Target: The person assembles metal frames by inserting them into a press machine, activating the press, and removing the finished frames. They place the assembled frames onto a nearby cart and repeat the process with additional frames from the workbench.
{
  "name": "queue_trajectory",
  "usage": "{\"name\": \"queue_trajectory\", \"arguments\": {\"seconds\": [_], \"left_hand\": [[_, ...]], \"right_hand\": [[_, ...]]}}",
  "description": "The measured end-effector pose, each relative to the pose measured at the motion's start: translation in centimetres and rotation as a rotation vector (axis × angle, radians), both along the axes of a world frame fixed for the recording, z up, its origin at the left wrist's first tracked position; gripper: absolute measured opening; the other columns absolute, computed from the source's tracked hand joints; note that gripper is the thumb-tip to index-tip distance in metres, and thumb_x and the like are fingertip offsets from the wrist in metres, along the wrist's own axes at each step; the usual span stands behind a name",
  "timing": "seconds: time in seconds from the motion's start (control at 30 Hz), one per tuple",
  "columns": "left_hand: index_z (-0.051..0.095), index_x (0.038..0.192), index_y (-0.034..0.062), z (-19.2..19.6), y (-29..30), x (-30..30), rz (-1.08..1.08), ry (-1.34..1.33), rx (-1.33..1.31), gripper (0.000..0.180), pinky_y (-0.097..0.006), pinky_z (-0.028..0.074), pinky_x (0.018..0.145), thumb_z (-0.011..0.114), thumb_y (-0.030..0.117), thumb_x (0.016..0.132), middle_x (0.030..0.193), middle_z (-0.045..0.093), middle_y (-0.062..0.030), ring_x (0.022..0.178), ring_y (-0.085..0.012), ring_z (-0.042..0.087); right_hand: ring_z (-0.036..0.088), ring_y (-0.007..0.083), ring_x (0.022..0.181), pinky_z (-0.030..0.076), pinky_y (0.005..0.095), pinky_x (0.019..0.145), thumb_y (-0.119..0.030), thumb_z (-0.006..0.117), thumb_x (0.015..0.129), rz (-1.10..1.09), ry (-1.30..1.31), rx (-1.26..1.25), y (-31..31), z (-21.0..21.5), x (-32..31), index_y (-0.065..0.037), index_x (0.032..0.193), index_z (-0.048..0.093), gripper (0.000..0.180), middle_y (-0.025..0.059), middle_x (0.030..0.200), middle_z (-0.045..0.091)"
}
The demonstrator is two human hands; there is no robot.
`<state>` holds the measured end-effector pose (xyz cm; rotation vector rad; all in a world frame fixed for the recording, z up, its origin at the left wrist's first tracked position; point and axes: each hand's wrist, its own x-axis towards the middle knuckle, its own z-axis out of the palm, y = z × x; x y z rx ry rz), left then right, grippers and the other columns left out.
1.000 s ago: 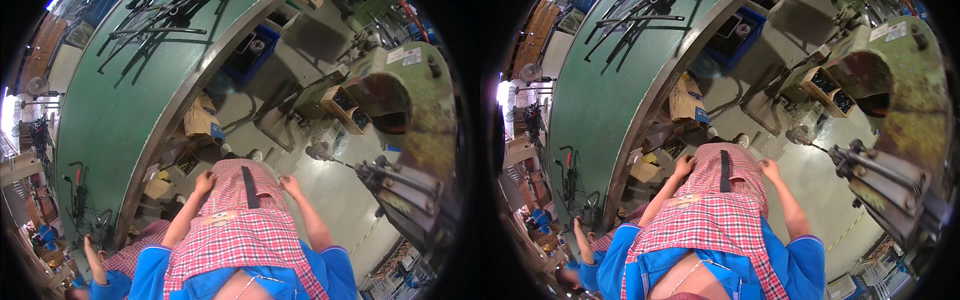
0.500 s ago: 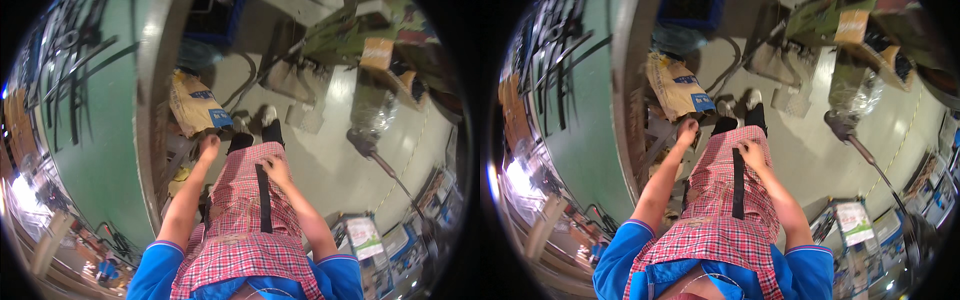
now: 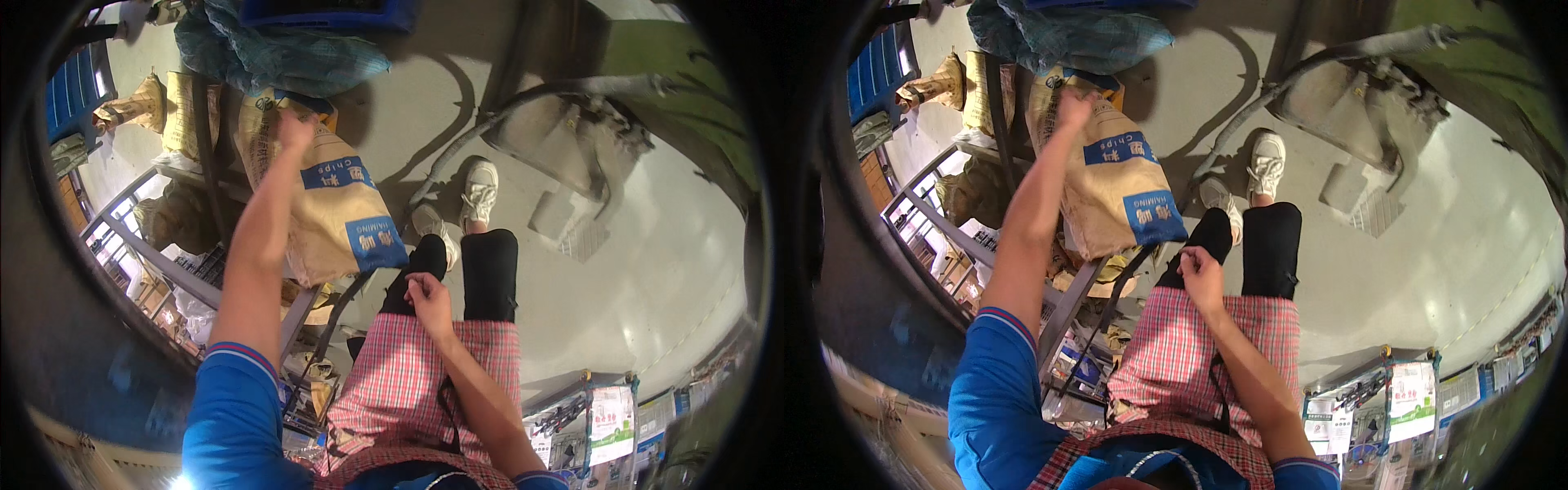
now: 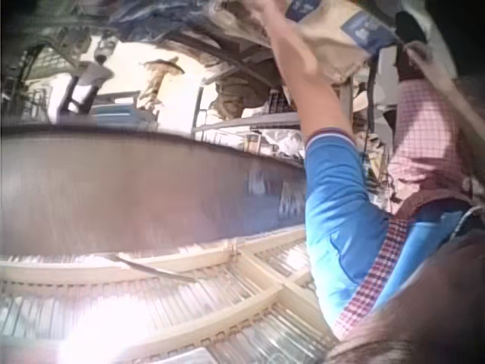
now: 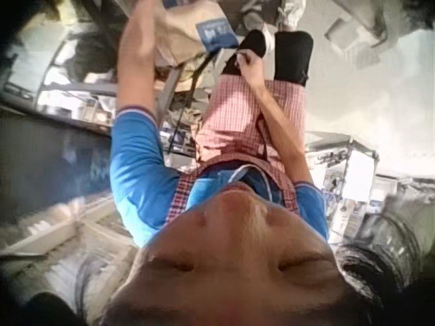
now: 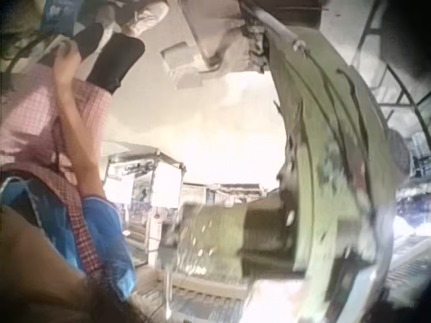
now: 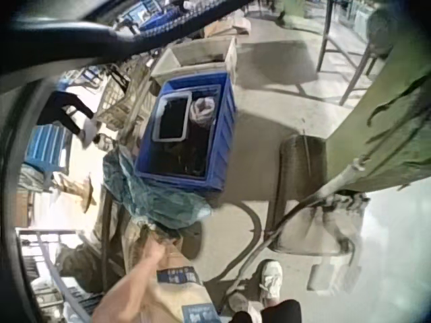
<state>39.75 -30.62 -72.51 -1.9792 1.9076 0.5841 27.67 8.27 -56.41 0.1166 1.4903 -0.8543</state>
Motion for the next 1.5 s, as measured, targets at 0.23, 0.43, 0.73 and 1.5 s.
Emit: {"name": "queue_trajectory", "arguments": {"seconds": [0.23,0.43,0.73,1.5], "left_hand": [[0.042,0.123,-0.0093,-8.0,-18.7,8.1,-0.019,-0.013,-0.44,0.073,-0.042,0.043,0.093,0.072,0.032,0.07,0.116,0.056,-0.0252,0.108,-0.0359,0.055],[0.055,0.108,0.001,-7.7,-11.4,0.2,-0.136,0.187,-0.265,0.042,-0.046,0.046,0.083,0.063,0.024,0.073,0.099,0.063,-0.0247,0.098,-0.0427,0.058],[0.06,0.102,-0.0016,-3.1,-7.5,-1.1,-0.068,0.446,0.153,0.031,-0.04,0.045,0.08,0.05,0.016,0.079,0.095,0.063,-0.0214,0.091,-0.0357,0.06],[0.057,0.115,0.0019,-16.8,-12.5,1.1,0.395,0.566,-0.086,0.036,-0.04,0.048,0.086,0.054,0.02,0.084,0.118,0.056,-0.0208,0.103,-0.0357,0.057]], "right_hand": [[0.053,0.0055,0.061,0.043,0.0215,0.057,-0.007,0.055,0.09,-0.013,-0.121,-0.12,-5.8,2.4,-3.7,0.001,0.102,0.061,0.016,0.0025,0.068,0.059],[0.055,0.0061,0.062,0.045,0.022,0.059,-0.008,0.054,0.09,0.018,-0.148,-0.008,-7.7,2.4,-5.0,0.0,0.102,0.061,0.016,0.0031,0.069,0.06],[0.055,0.0067,0.072,0.044,0.0201,0.067,-0.008,0.05,0.093,0.039,-0.267,-0.012,-10.0,2.9,-5.9,0.001,0.106,0.058,0.018,0.0026,0.077,0.059],[0.054,0.0076,0.077,0.044,0.0205,0.071,-0.004,0.05,0.093,0.001,-0.419,0.077,-11.3,5.0,-9.1,0.005,0.108,0.057,0.019,0.0041,0.083,0.059]]}}
